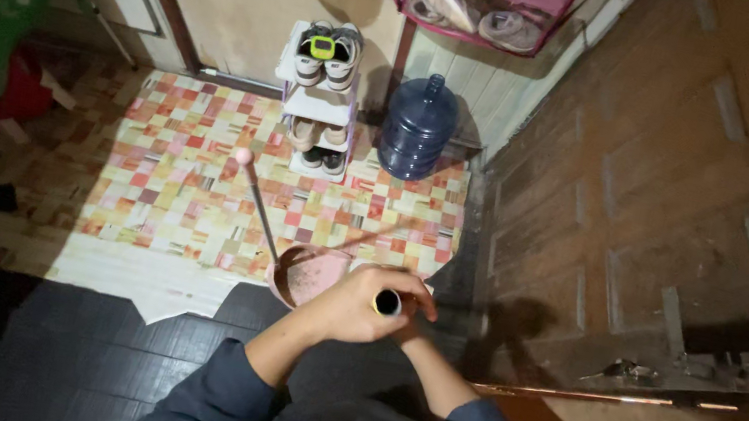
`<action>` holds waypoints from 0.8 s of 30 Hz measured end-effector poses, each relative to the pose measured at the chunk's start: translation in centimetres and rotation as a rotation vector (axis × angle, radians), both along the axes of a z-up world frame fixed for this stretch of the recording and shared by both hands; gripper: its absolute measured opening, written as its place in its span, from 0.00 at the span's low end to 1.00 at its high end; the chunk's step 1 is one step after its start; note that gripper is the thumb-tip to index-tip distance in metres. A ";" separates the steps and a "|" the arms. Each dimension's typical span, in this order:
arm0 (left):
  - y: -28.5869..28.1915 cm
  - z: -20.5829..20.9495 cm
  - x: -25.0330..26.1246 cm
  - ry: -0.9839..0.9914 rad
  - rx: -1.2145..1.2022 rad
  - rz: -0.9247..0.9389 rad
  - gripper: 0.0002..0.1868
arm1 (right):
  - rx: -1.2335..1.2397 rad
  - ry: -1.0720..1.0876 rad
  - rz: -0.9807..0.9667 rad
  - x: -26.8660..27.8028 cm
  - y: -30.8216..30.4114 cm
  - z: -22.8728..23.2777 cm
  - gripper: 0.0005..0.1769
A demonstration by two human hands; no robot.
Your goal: The person assembles a broom and dustpan set by hand. They attach a yellow handle to a broom head, connect multiple handle sections, and attach a plastic dustpan to another handle.
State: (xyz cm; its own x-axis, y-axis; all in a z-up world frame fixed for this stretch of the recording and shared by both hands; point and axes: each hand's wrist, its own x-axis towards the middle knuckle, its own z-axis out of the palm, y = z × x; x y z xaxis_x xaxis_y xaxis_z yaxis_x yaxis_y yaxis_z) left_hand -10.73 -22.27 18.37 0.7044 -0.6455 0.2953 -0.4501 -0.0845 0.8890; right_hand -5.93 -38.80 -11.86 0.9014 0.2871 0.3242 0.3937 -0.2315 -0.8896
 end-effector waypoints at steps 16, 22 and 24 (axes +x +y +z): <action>4.1 -6.6 0.5 0.192 -0.239 0.211 0.11 | -0.531 0.329 0.002 -3.5 -2.1 2.6 0.11; -0.1 -14.1 -1.3 0.434 -0.106 0.112 0.10 | -0.303 0.347 0.065 -6.7 -3.7 -4.1 0.14; 0.6 -13.8 -0.7 0.472 -0.090 0.126 0.10 | -0.311 0.323 0.068 -6.1 -3.3 -4.4 0.13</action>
State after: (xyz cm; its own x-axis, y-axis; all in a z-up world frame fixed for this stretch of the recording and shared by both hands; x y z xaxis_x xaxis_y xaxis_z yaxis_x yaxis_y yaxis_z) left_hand -11.44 -21.65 4.61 0.8454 -0.5336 -0.0237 0.0118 -0.0258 0.9996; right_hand -11.99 -42.13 -16.25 0.9179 0.3882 -0.0820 0.1306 -0.4906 -0.8616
